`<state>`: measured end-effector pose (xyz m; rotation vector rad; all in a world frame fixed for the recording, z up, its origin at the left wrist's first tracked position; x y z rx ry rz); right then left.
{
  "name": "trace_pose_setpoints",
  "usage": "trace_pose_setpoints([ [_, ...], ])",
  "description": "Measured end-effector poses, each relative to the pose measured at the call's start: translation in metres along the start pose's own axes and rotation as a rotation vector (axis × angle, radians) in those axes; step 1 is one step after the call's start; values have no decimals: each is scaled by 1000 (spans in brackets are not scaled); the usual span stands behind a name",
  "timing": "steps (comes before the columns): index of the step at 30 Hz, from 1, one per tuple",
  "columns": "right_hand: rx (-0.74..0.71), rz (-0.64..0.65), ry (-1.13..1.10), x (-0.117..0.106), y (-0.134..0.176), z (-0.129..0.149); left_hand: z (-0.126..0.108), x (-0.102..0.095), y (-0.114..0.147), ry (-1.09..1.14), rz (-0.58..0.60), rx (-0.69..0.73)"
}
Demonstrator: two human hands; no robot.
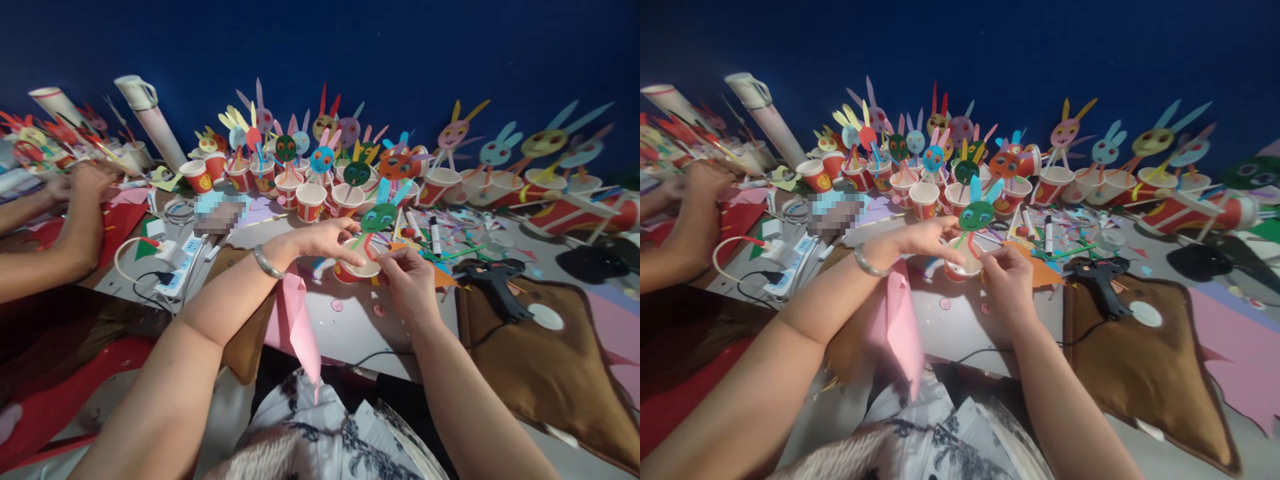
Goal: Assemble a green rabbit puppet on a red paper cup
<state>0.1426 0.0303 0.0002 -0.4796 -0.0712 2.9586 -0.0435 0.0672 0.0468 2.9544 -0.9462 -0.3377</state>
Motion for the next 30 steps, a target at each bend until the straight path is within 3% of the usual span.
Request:
trace_pose_setpoints([
  [7, 2, 16, -15, 3, 1, -2, -5, 9, 1, -39, 54, 36],
  [18, 8, 49, -73, 2, 0, -10, 0, 9, -2, 4, -16, 114],
  [30, -55, 110, -128, 2, 1, -7, 1, 10, 0, -17, -28, 39],
])
Point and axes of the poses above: each hand's wrist, its own y-axis away from the middle knuckle, its own x-axis out of the palm, z = x × y, the point moved 4 cm from there along -y, towards the middle knuckle, and after that the axes turned 14 degrees about y, right-handed, at the moved point
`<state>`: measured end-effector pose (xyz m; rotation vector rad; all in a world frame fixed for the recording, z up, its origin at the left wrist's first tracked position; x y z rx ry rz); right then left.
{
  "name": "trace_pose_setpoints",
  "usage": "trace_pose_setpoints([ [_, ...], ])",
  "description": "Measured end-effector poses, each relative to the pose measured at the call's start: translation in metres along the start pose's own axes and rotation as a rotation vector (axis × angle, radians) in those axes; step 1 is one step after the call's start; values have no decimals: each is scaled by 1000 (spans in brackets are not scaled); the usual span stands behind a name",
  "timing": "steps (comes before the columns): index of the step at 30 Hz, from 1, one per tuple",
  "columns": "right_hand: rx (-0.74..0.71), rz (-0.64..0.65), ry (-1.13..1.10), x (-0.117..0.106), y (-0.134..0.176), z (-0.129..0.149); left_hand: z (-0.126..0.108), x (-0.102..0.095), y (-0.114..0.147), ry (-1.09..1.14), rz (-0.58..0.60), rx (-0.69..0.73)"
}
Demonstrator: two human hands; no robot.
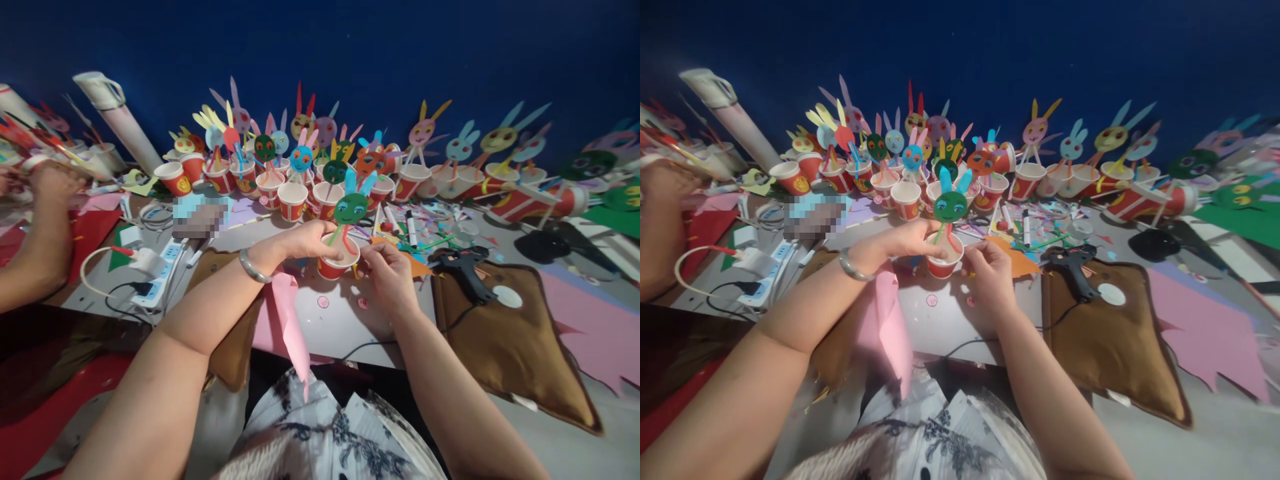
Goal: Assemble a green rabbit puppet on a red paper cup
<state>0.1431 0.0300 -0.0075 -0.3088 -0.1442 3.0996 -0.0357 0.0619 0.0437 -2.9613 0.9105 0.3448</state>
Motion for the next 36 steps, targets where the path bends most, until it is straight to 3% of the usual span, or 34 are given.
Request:
trace_pose_setpoints([
  [5, 4, 14, -3, 0, 0, 0, 0, -2, -1, -20, -37, -26],
  [12, 27, 39, 16, 2, 2, 7, 0, 1, 0, 116, -45, 0],
  [23, 0, 35, 51, 5, 6, 12, -8, 15, -4, -87, -66, -30],
  [29, -16, 16, 72, 4, 7, 16, -13, 13, 0, -144, -72, -22],
  [36, -19, 10, 47, 5, 6, 14, -3, 12, -4, -9, -50, -19],
])
Point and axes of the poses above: each hand's wrist, its own y-axis away from the middle knuckle, its own x-axis out of the palm, z = x × y, the point moved 4 cm from there along -y, towards the middle knuckle, and after that the axes turned 14 degrees about y, right-handed, at the moved point
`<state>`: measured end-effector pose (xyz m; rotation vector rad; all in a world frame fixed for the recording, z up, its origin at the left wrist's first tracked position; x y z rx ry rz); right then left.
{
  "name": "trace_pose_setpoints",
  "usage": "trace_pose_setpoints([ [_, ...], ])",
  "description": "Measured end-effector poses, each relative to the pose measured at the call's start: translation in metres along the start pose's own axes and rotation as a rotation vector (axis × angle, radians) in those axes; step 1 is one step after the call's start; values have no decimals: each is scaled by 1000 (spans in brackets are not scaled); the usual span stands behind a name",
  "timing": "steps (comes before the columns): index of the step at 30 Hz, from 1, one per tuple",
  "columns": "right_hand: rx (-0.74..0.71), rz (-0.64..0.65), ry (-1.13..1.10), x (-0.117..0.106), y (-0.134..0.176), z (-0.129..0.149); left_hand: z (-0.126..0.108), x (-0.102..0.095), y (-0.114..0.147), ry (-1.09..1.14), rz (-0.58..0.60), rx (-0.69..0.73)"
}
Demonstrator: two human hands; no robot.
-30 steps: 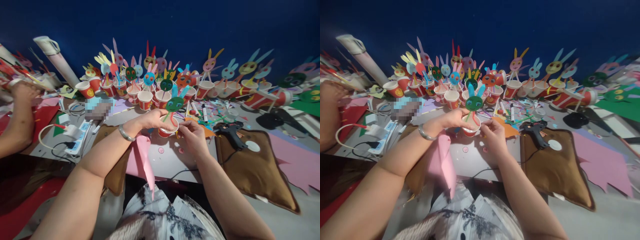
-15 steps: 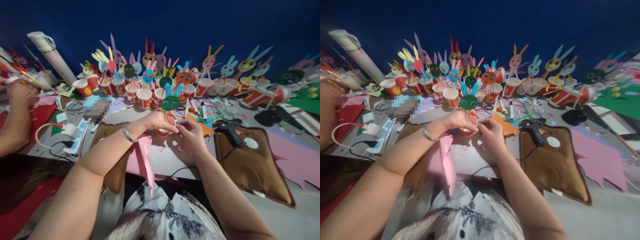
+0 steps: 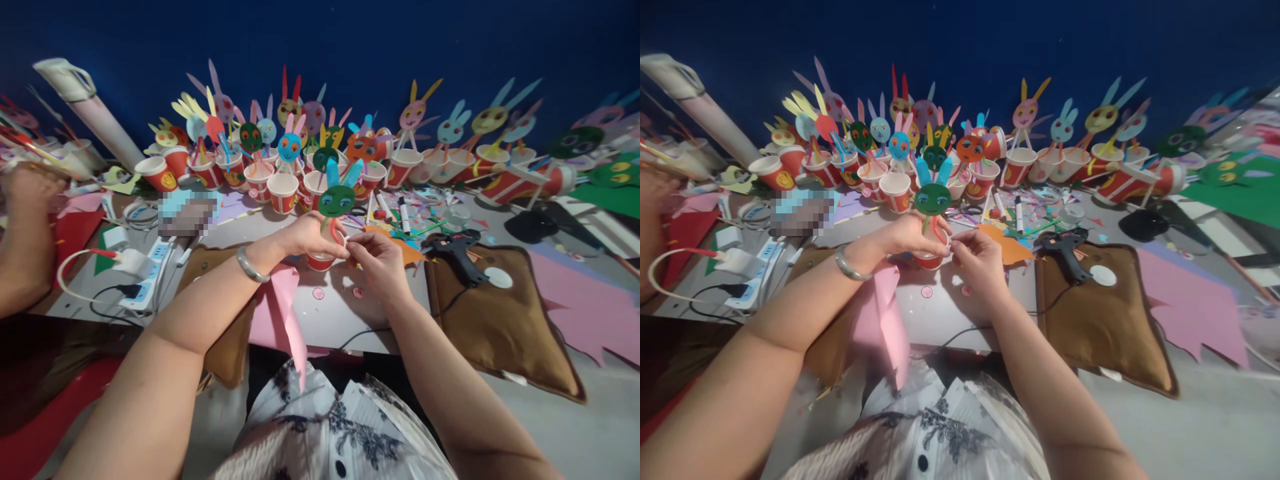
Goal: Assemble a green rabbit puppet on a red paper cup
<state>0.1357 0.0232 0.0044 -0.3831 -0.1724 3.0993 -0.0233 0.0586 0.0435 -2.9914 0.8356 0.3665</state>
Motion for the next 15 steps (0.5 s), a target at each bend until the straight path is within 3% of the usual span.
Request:
trace_pose_setpoints([
  [6, 19, -17, -9, 0, 0, 3, 14, 3, -5, 127, 56, -19],
  [15, -71, -64, 63, -1, 3, 8, 12, 10, -12, 134, 68, -19],
])
Point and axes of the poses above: each hand's wrist, its own y-axis away from the middle knuckle, its own x-axis out of the palm, z = x × y, the point moved 4 cm from there along -y, towards the middle knuckle, and after that the axes turned 14 degrees about y, right-handed, at the moved point
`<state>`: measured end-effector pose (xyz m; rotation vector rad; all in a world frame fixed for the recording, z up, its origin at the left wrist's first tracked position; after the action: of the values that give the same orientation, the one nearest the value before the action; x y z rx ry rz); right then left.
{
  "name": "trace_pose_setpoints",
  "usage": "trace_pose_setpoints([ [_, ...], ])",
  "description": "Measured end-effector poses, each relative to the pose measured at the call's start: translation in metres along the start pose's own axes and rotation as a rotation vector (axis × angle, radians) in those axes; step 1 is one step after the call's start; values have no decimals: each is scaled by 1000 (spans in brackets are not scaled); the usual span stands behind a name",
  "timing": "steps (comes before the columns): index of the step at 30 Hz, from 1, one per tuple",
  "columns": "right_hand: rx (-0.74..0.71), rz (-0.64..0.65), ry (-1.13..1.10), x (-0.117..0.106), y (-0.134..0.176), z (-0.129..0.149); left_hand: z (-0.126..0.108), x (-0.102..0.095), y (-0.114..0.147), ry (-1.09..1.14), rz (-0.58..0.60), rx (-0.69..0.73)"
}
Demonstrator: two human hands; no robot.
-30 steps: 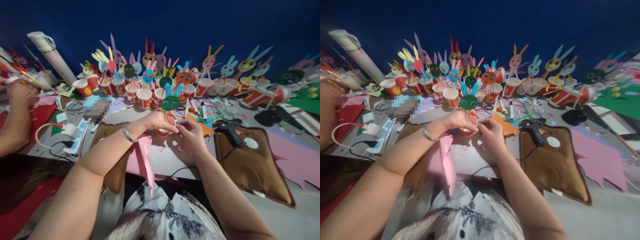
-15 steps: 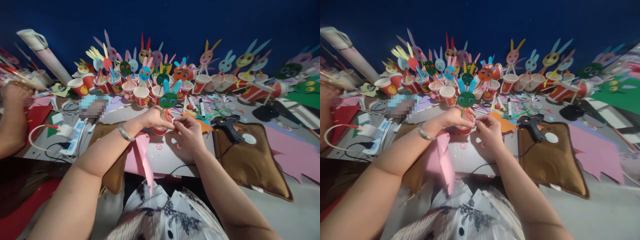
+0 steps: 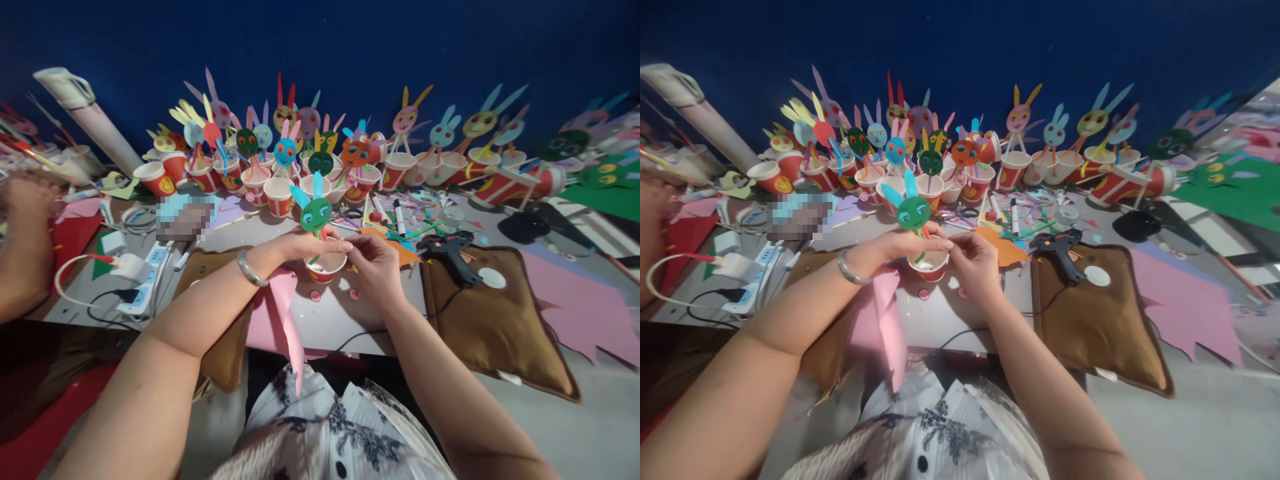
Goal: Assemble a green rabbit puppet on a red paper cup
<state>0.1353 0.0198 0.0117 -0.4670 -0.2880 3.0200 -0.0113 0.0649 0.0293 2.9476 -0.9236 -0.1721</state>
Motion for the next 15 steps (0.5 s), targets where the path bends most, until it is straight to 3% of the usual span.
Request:
trace_pose_setpoints([
  [6, -27, -10, 24, 0, 2, 4, 12, -1, 0, 100, 10, -1],
  [15, 12, -94, 67, -4, 5, 1, -10, 10, 24, 273, 196, -198],
])
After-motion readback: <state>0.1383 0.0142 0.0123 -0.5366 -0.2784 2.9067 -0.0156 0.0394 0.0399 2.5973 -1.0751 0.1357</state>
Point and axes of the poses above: each hand's wrist, its own y-axis away from the middle knuckle, its own x-axis out of the palm, z = x × y, the point moved 4 cm from there along -y, towards the middle knuckle, and after that the axes turned 14 degrees about y, right-handed, at the moved point
